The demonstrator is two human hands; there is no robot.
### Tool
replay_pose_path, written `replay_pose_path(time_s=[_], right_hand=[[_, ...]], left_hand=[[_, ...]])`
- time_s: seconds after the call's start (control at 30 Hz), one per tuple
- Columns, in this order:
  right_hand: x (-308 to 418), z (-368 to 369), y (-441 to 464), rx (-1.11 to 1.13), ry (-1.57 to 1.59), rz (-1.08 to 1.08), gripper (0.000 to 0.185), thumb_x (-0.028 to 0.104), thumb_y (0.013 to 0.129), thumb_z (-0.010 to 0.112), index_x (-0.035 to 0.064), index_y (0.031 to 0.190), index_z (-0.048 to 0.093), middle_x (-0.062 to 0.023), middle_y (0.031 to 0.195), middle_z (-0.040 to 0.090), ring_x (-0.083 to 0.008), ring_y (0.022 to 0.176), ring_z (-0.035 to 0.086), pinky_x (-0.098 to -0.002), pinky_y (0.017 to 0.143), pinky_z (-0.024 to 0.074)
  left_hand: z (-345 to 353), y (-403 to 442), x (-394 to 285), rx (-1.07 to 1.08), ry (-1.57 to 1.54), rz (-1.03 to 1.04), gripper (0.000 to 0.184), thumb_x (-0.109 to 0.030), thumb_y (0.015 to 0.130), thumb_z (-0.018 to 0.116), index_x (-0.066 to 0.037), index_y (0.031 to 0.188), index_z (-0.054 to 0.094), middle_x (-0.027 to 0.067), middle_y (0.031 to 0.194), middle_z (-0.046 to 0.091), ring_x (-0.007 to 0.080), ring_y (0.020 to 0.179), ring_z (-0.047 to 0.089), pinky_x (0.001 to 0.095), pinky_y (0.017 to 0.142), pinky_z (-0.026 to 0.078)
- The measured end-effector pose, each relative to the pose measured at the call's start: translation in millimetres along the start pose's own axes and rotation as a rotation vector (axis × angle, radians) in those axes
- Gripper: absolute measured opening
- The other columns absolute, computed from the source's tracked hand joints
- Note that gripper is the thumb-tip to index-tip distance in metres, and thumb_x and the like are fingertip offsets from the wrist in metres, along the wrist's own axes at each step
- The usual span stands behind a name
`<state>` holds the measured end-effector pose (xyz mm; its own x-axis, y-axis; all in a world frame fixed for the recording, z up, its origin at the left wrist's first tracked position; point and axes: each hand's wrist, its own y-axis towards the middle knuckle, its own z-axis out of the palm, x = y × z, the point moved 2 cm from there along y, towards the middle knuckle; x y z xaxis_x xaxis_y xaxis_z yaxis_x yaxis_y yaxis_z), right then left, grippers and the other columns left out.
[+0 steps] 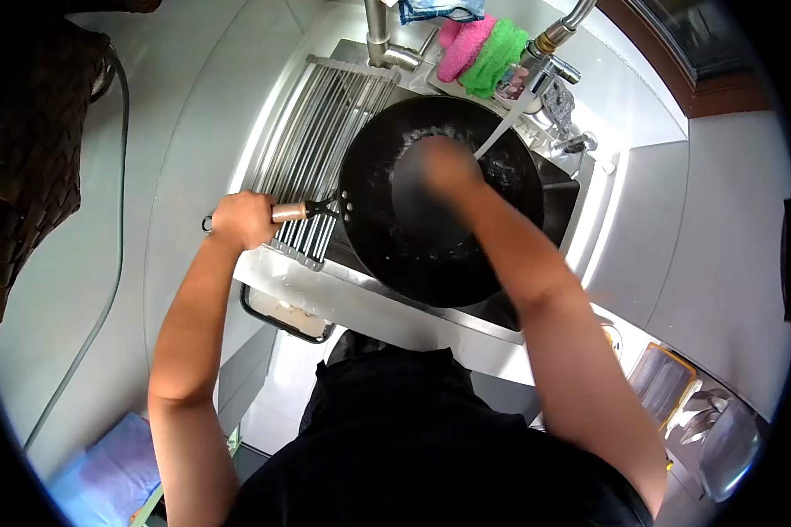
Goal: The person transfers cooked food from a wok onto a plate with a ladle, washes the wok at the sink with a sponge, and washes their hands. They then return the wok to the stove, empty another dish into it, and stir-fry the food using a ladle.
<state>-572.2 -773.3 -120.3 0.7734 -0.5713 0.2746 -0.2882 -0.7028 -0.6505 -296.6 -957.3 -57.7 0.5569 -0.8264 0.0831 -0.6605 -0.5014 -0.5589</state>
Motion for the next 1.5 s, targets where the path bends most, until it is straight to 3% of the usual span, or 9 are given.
replay_pose_path(time_s=[0.13, 0.37, 0.5, 0.63, 0.73, 0.97, 1.13, 1.3, 1.5], right_hand=[[-2, 53, 3, -0.179, -0.066, -0.423, 0.047, 0.02, 0.088, 0.054, 0.0088, 0.132, 0.044, -0.0256, 0.135, 0.046, -0.037, 0.126, 0.046, -0.0452, 0.103, 0.0393], [41, 6, 44, -0.748, 0.699, -0.034, 0.025, 0.016, 0.081, 0.067, 0.0051, 0.098, 0.052, -0.0174, 0.092, 0.06, -0.0362, 0.09, 0.06, -0.0442, 0.08, 0.0479], [68, 30, 32, -0.377, 0.569, -0.704, 0.028, 0.016, 0.081, 0.07, 0.006, 0.098, 0.05, -0.0188, 0.098, 0.058, -0.0366, 0.093, 0.058, -0.0446, 0.08, 0.0464], [38, 13, 66, -0.778, 0.642, -0.167, 0.025, 0.014, 0.082, 0.067, 0.0076, 0.101, 0.051, -0.018, 0.099, 0.056, -0.0379, 0.093, 0.056, -0.0465, 0.081, 0.0464], [73, 18, 13, -0.587, 0.386, -0.706, 0.025, 0.013, 0.082, 0.066, 0.0096, 0.102, 0.051, -0.0164, 0.103, 0.054, -0.0381, 0.095, 0.056, -0.0457, 0.084, 0.0463], [62, 23, 43, -0.676, 0.552, -0.439, 0.024, 0.013, 0.082, 0.066, 0.0081, 0.1, 0.052, -0.0171, 0.096, 0.057, -0.0353, 0.091, 0.058, -0.0446, 0.078, 0.0469], [18, 80, -27, 0.161, 0.009, -0.711, 0.026, 0.021, 0.083, 0.064, 0.0117, 0.103, 0.05, -0.0146, 0.098, 0.06, -0.0336, 0.095, 0.06, -0.0453, 0.079, 0.0465], [-86, 84, 77, -0.126, 0.391, 0.203, 0.043, 0.024, 0.092, 0.052, 0.01, 0.132, 0.046, -0.0188, 0.133, 0.05, -0.0355, 0.127, 0.045, -0.0452, 0.1, 0.0427], [-32, 46, 77, -0.476, 0.207, -0.26, 0.037, 0.023, 0.083, 0.063, 0.0104, 0.116, 0.054, -0.0183, 0.118, 0.056, -0.0385, 0.102, 0.058, -0.0491, 0.085, 0.0479]], left_hand=[[-6, -6, -3, 0.032, 0.023, -0.055, 0.022, -0.03, 0.072, 0.063, -0.014, 0.086, 0.069, 0.0129, 0.084, 0.069, 0.0322, 0.082, 0.066, 0.0426, 0.076, 0.053], [-7, 0, -4, 0.032, 0.049, -0.06, 0.022, -0.029, 0.073, 0.062, -0.014, 0.088, 0.069, 0.0126, 0.083, 0.069, 0.0318, 0.081, 0.067, 0.0422, 0.076, 0.053], [-7, 1, -5, 0.02, 0.059, -0.051, 0.022, -0.028, 0.073, 0.062, -0.014, 0.088, 0.07, 0.0129, 0.082, 0.069, 0.0319, 0.08, 0.067, 0.042, 0.075, 0.054], [-7, 1, -4, -0.007, 0.063, -0.045, 0.022, -0.028, 0.072, 0.062, -0.014, 0.088, 0.07, 0.0128, 0.081, 0.069, 0.0315, 0.08, 0.067, 0.042, 0.074, 0.054], [-9, -3, -7, 0.027, 0.075, -0.048, 0.023, -0.025, 0.075, 0.059, -0.014, 0.091, 0.07, 0.0126, 0.085, 0.07, 0.0308, 0.082, 0.068, 0.0409, 0.077, 0.054], [-9, 0, -8, 0.066, 0.063, -0.072, 0.025, -0.024, 0.075, 0.057, -0.013, 0.093, 0.071, 0.0136, 0.088, 0.07, 0.0321, 0.084, 0.068, 0.0414, 0.079, 0.054], [-8, -2, -7, 0.108, 0.051, -0.101, 0.027, -0.024, 0.075, 0.058, -0.012, 0.096, 0.071, 0.0144, 0.091, 0.07, 0.0322, 0.087, 0.067, 0.0406, 0.081, 0.054], [-6, -3, -8, 0.047, 0.053, -0.066, 0.025, -0.027, 0.076, 0.059, -0.012, 0.092, 0.071, 0.014, 0.089, 0.07, 0.0311, 0.084, 0.067, 0.0401, 0.078, 0.054], [-9, -5, -9, 0.029, 0.062, -0.075, 0.024, -0.028, 0.076, 0.06, -0.013, 0.09, 0.07, 0.0137, 0.086, 0.069, 0.0315, 0.083, 0.067, 0.0403, 0.078, 0.054]])
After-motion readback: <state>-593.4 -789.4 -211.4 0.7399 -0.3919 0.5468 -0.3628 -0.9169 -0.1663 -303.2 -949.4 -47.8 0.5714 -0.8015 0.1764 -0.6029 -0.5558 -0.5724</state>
